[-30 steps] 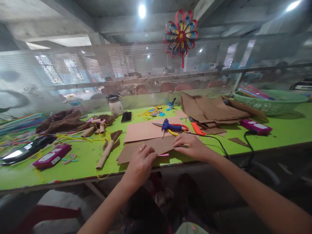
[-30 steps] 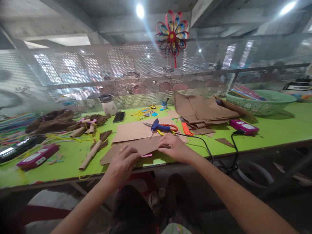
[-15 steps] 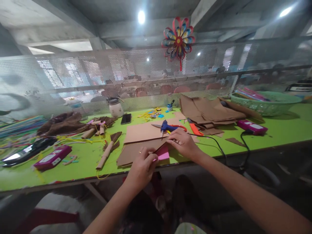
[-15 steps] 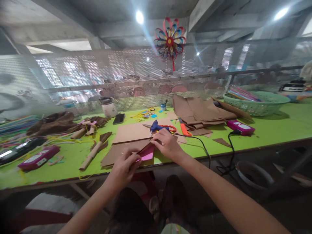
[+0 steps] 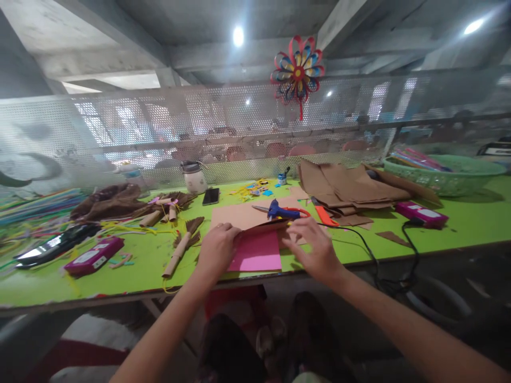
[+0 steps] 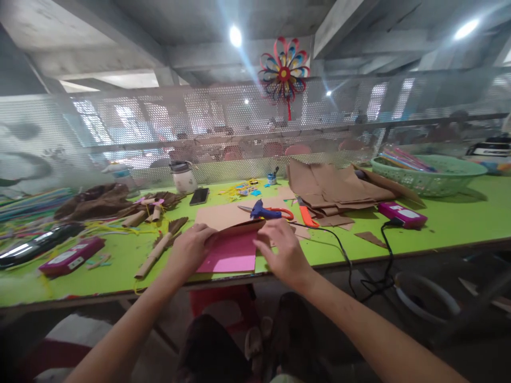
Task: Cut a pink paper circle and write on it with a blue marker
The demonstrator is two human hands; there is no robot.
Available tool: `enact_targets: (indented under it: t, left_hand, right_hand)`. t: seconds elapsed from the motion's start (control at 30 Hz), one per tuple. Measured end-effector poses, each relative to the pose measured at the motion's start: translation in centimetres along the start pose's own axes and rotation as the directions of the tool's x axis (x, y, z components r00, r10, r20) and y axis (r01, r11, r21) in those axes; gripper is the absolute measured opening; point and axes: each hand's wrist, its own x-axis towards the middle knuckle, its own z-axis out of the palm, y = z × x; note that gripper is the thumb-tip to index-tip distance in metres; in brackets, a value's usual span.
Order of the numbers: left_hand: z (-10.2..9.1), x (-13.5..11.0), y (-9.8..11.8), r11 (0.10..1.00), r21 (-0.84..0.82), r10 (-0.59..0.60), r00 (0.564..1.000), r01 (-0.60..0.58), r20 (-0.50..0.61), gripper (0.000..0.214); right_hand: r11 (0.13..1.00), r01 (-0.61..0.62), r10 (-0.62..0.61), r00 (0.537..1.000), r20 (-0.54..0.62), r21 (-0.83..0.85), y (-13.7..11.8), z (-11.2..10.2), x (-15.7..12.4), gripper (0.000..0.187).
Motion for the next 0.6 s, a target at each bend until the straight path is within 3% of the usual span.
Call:
enact_targets:
  t: [0.03,0.1,0.2,0.33,0.5,0.6]
  left_hand:
    - [-0.1,0.2,-0.1,1.0,0.011,0.004,1.0,-0.004,0.004,0.026]
    - [-0.3,0.6,-0.1,1.0,0.027,0.012,1.0,-0.013,0.009,0.026]
    - [-0.3,0.9,-0.2,0.999,0.038,0.032,0.999,-0.033,0.015,0.026]
    - [0.0,1.1,-0.7,0.997,0.032,0.063,0.997,-0.064,0.036,0.026]
    - [0.0,1.7,-1.4,0.999,0.001,0.044,0.998,-0.044,0.052,0.024]
    - [-0.3,2.2,-1.5,0.999,-0.018,0.03,0.997,-0.029,0.065,0.024]
  right_hand:
    - [1.0,0.023,-0.022,0.992,0.128,-0.006,-0.8,-0.2,-0.3,0.01]
    - [0.995,0.081,-0.053,0.929,0.365,-0.062,-2.2,-0.2,-0.8,0.013]
    - [0.981,0.133,-0.033,0.828,0.559,-0.14,-2.8,0.4,-1.2,0.02]
    - [0.98,0.157,-0.04,0.76,0.649,-0.123,-2.2,1.0,-1.0,0.014]
    - [0.976,0.183,-0.057,0.734,0.677,-0.116,-1.8,0.0,0.3,0.02]
    - [0.942,0.294,-0.076,0.659,0.748,-0.163,-2.1,-0.1,1.1,0.02]
